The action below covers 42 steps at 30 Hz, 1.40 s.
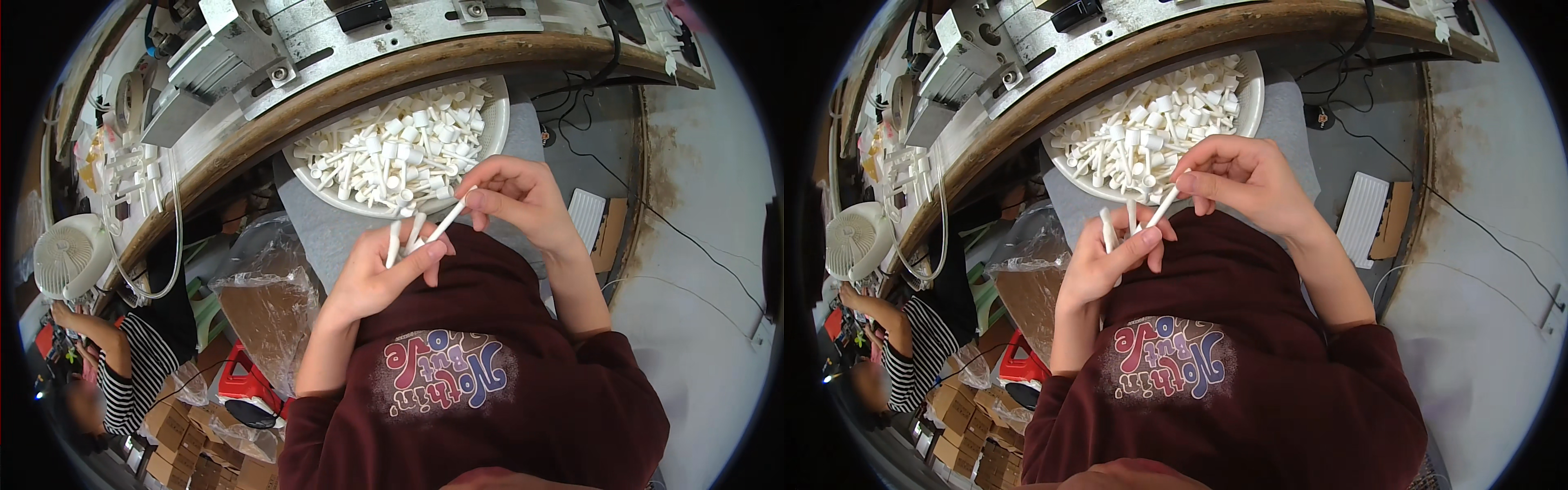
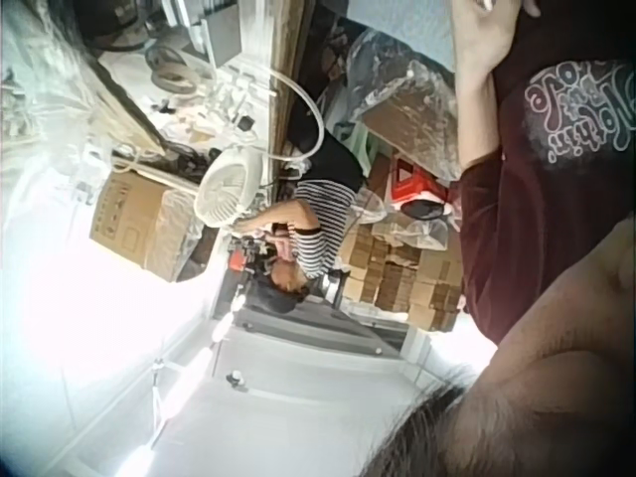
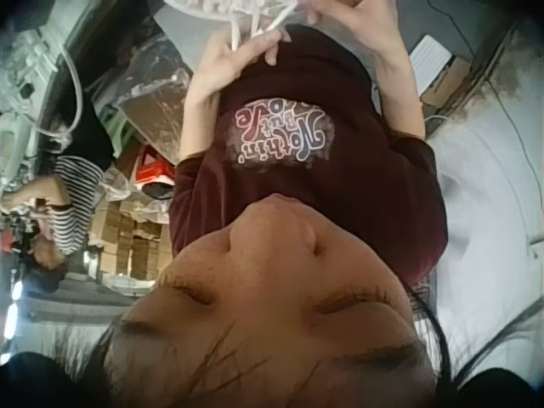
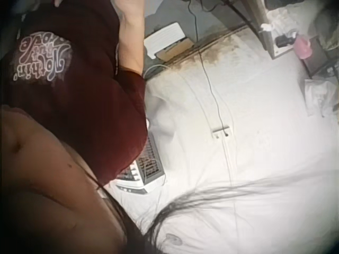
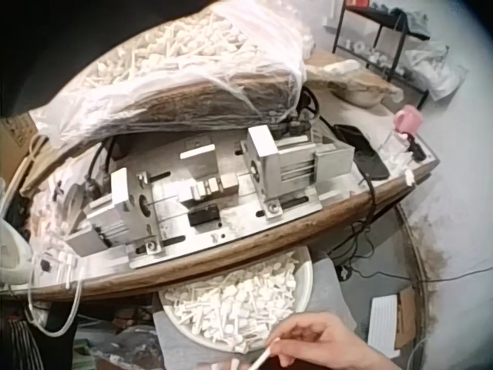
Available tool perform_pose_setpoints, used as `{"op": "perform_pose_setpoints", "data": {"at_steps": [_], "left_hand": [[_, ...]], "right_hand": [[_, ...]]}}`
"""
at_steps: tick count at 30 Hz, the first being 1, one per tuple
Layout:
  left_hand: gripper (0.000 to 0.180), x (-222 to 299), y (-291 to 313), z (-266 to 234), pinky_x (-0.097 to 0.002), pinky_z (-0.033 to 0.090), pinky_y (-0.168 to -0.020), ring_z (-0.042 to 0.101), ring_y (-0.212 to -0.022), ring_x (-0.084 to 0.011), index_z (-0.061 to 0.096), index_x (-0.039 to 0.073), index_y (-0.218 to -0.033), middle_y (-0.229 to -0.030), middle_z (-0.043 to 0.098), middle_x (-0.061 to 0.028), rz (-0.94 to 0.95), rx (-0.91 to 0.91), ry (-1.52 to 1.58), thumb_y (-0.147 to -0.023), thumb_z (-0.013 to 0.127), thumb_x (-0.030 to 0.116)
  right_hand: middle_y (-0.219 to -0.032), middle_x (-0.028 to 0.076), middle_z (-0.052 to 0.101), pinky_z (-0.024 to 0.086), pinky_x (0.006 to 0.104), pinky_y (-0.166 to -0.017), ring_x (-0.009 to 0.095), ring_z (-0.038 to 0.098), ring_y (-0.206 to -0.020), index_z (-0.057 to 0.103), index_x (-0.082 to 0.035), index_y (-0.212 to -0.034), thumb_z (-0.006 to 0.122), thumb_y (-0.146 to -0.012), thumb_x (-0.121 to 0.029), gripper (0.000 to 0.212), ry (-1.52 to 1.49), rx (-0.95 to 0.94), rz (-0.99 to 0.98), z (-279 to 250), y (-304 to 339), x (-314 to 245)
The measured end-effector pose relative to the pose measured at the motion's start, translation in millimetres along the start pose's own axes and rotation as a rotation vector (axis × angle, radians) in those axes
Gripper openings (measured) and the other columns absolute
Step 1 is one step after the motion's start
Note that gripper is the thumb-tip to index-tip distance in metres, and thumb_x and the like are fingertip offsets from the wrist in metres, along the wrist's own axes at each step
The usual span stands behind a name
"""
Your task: The person is assembling white plastic components using a machine in a workshop.
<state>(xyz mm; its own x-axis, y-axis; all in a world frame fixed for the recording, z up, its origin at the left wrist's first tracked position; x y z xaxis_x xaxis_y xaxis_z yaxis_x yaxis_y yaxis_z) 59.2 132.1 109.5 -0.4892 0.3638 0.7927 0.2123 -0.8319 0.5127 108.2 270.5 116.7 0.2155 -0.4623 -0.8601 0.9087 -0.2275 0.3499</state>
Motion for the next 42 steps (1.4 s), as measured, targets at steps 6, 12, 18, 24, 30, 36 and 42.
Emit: {"op": "perform_pose_setpoints", "data": {"at_steps": [6,12,18,24,30,36,42], "left_hand": [[0.021,7,14,22,-0.0229,0.036,-0.052,0.049,-0.056,-0.0058,0.061,0.002,-0.095,-0.061,0.055,0.0001,-0.008,-0.181,0.259,-0.103,0.053,0.019],[0.02,15,12,7,-0.0242,0.036,-0.049,0.05,-0.053,-0.0063,0.061,0.001,-0.093,-0.06,0.055,-0.0003,0.119,0.099,-0.025,-0.102,0.054,0.017],[0.027,22,16,11,-0.0221,0.031,-0.049,0.043,-0.051,-0.0055,0.059,0.0,-0.092,-0.061,0.051,0.0005,0.115,0.159,-0.18,-0.102,0.052,0.023],[0.022,14,25,13,-0.0219,0.031,-0.047,0.044,-0.051,-0.0038,0.06,0.001,-0.092,-0.059,0.051,0.0025,0.076,-0.039,0.254,-0.102,0.053,0.019],[0.027,16,26,15,-0.0206,0.026,-0.044,0.038,-0.048,-0.003,0.057,-0.001,-0.088,-0.065,0.049,0.0006,0.114,0.098,0.026,-0.102,0.051,0.021],[0.028,18,24,12,-0.02,0.024,-0.042,0.036,-0.047,-0.0025,0.054,0.001,-0.086,-0.065,0.049,0.001,0.178,0.145,0.029,-0.103,0.05,0.022],[0.024,17,23,9,-0.0216,0.028,-0.046,0.039,-0.05,-0.0012,0.06,0.004,-0.083,-0.056,0.048,0.0062,0.164,0.167,0.053,-0.102,0.051,0.016]], "right_hand": [[-0.084,0.009,0.069,0.05,0.0223,-0.059,0.01,0.063,-0.065,0.068,0.003,-0.1,0.06,-0.097,-0.008,0.014,0.089,0.21,-0.234,-33,2,-19],[-0.081,0.01,0.069,0.049,0.0224,-0.055,0.011,0.063,-0.06,0.066,0.003,-0.101,0.062,-0.097,-0.012,0.015,-0.171,0.101,-0.065,7,0,-5],[-0.079,0.011,0.067,0.047,0.0218,-0.053,0.011,0.06,-0.055,0.063,0.003,-0.1,0.06,-0.098,-0.013,0.016,0.085,0.059,-0.003,13,-3,-5],[-0.082,0.009,0.07,0.05,0.0225,-0.055,0.01,0.063,-0.061,0.067,0.002,-0.102,0.058,-0.1,-0.013,0.018,0.043,0.314,-0.292,-31,2,-36],[-0.086,0.014,0.071,0.054,0.0251,-0.059,0.014,0.067,-0.064,0.062,0.003,-0.103,0.052,-0.103,-0.014,0.02,-0.055,0.138,-0.209,12,4,-28],[-0.09,0.017,0.071,0.057,0.0261,-0.061,0.017,0.07,-0.067,0.058,0.002,-0.103,0.05,-0.104,-0.017,0.02,-0.184,0.047,-0.157,33,4,-18],[-0.088,0.018,0.071,0.057,0.027,-0.061,0.018,0.07,-0.066,0.057,0.001,-0.104,0.049,-0.105,-0.019,0.022,-0.241,0.081,-0.154,30,4,-12]]}}
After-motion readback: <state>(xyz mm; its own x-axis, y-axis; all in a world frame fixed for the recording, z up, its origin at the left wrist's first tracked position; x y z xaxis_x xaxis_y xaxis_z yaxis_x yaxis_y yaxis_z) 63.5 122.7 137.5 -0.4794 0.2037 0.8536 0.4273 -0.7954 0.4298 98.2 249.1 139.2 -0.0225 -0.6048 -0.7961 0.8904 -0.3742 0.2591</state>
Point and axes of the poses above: each hand's wrist, its own y-axis away from the middle knuckle, its own z-axis out of the palm, x = y × z, the point moved 10 cm from there along -y, towards the middle knuckle
